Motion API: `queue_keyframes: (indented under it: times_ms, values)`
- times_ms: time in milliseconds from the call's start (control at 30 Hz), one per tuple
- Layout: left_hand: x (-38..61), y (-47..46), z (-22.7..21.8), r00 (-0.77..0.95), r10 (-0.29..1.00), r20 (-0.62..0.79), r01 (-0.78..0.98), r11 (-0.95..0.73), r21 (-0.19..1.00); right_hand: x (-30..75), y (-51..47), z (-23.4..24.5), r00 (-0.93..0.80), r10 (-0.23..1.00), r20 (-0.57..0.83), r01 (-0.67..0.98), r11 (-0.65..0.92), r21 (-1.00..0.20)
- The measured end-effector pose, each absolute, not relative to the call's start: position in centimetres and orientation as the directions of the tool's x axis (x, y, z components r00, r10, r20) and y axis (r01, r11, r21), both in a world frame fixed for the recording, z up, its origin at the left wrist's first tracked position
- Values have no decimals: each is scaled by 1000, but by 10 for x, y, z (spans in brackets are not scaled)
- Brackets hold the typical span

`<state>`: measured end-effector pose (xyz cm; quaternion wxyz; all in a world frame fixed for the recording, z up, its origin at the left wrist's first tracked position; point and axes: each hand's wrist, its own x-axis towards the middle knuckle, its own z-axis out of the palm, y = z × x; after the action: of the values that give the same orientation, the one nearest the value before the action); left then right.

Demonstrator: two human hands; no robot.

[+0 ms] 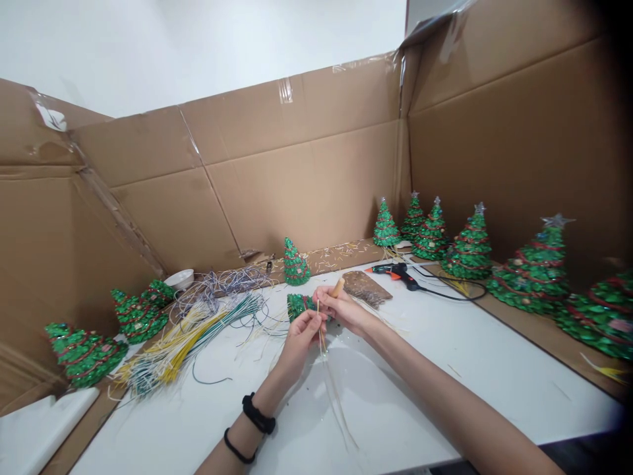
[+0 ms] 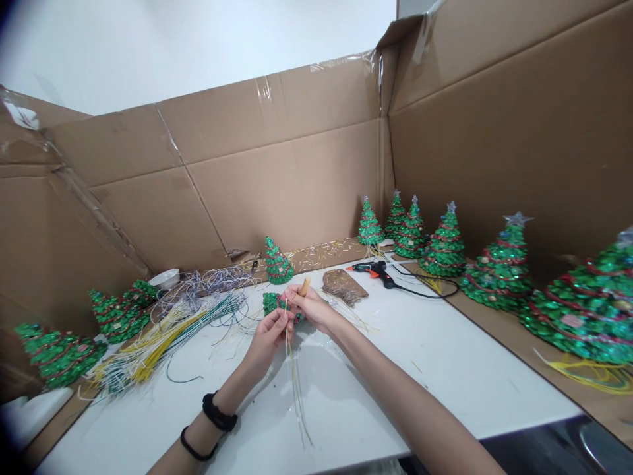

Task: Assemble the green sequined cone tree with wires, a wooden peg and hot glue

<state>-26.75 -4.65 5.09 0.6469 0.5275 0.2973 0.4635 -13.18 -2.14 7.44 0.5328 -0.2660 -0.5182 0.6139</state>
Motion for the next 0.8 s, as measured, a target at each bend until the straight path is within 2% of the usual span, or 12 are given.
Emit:
queue_keyframes:
  times_ms: [233,467,800]
  values:
    - [-266,-45,50,398,912,97,-300,29,954,-127,-19,79,-177,946,272,-412,180,-893]
    - [-265,-49,51,438,895,84,-394,108,913,-118,-22,86,-335,872,357,-376,223,-899]
    - [-260,-48,43,375,911,173,-279,-68,958,-120,-20,81,-406,865,294,-332,160,-930]
